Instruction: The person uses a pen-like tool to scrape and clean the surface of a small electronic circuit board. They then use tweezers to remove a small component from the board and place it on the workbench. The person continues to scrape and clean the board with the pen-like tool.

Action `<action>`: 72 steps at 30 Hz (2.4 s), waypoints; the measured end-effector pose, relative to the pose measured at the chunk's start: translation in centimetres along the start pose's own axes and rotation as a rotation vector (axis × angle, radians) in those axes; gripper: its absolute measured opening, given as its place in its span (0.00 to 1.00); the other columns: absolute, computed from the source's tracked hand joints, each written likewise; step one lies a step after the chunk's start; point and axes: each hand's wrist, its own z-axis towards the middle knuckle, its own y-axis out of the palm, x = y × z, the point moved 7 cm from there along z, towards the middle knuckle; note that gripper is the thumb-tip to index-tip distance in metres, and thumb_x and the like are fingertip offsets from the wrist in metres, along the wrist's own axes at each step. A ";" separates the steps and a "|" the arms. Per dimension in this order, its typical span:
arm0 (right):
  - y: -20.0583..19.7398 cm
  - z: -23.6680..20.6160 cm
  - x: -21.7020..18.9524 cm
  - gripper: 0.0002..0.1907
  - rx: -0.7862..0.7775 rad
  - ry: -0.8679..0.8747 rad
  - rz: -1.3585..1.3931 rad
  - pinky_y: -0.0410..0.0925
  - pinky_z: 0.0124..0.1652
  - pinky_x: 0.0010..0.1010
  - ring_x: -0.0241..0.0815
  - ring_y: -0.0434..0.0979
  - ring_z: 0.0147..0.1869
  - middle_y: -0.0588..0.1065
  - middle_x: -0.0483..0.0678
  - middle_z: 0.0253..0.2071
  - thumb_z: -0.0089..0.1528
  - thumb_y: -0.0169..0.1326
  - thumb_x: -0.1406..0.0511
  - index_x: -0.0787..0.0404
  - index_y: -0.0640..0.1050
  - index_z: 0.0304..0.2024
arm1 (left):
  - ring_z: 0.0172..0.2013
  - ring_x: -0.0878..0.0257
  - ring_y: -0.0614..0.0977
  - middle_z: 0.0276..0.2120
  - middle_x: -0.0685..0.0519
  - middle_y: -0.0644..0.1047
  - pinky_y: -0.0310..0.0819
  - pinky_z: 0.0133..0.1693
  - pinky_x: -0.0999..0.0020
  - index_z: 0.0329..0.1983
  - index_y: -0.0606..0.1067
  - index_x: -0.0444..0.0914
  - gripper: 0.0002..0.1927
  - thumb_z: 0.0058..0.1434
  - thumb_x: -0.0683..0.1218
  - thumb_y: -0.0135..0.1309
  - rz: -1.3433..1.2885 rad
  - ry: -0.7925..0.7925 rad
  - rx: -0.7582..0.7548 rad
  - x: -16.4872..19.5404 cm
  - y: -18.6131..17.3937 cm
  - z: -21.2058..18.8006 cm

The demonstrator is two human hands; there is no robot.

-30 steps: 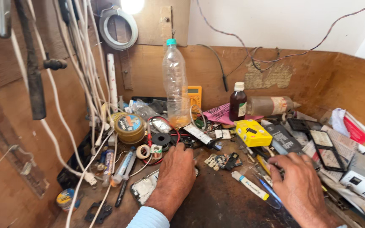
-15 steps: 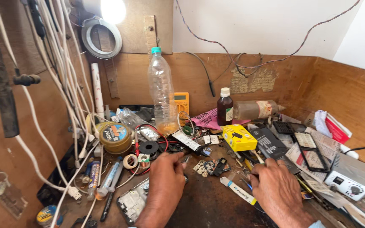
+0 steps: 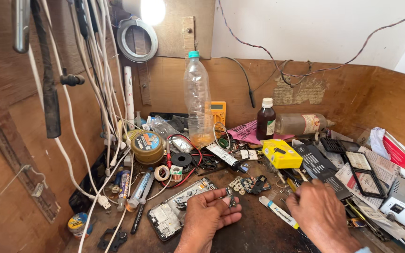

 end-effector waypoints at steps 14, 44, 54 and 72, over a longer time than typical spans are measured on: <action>0.2 -1.5 -0.5 0.23 0.086 -0.034 0.681 0.76 0.35 0.38 0.44 0.82 0.30 0.84 0.51 0.35 0.65 0.57 0.61 0.53 0.75 0.64 | 0.34 0.56 0.88 0.40 0.39 0.84 0.87 0.39 0.65 0.54 0.74 0.23 0.18 0.61 0.36 0.55 -0.038 0.019 0.003 0.4 0.3 -0.3; 0.8 -5.9 -5.5 0.31 0.035 -0.385 0.508 0.78 0.44 0.35 0.44 0.88 0.46 0.84 0.50 0.48 0.62 0.54 0.60 0.27 0.71 0.68 | 0.33 0.64 0.80 0.40 0.45 0.82 0.78 0.38 0.71 0.57 0.75 0.29 0.17 0.66 0.35 0.49 -0.266 -0.137 -0.185 -1.0 0.0 0.7; 1.0 -5.7 -6.1 0.34 0.043 -0.342 0.474 0.77 0.43 0.39 0.49 0.87 0.45 0.83 0.52 0.46 0.62 0.56 0.60 0.29 0.69 0.70 | 0.31 0.65 0.79 0.37 0.48 0.81 0.78 0.35 0.72 0.59 0.73 0.29 0.17 0.67 0.36 0.49 -0.314 -0.186 -0.260 -0.2 0.0 0.9; 0.2 -5.4 -7.2 0.30 0.075 -0.226 0.517 0.76 0.38 0.42 0.53 0.86 0.38 0.82 0.55 0.37 0.64 0.56 0.61 0.30 0.72 0.68 | 0.26 0.68 0.77 0.32 0.50 0.81 0.74 0.30 0.74 0.54 0.77 0.31 0.14 0.65 0.37 0.51 -0.274 -0.129 -0.254 0.8 -2.0 1.7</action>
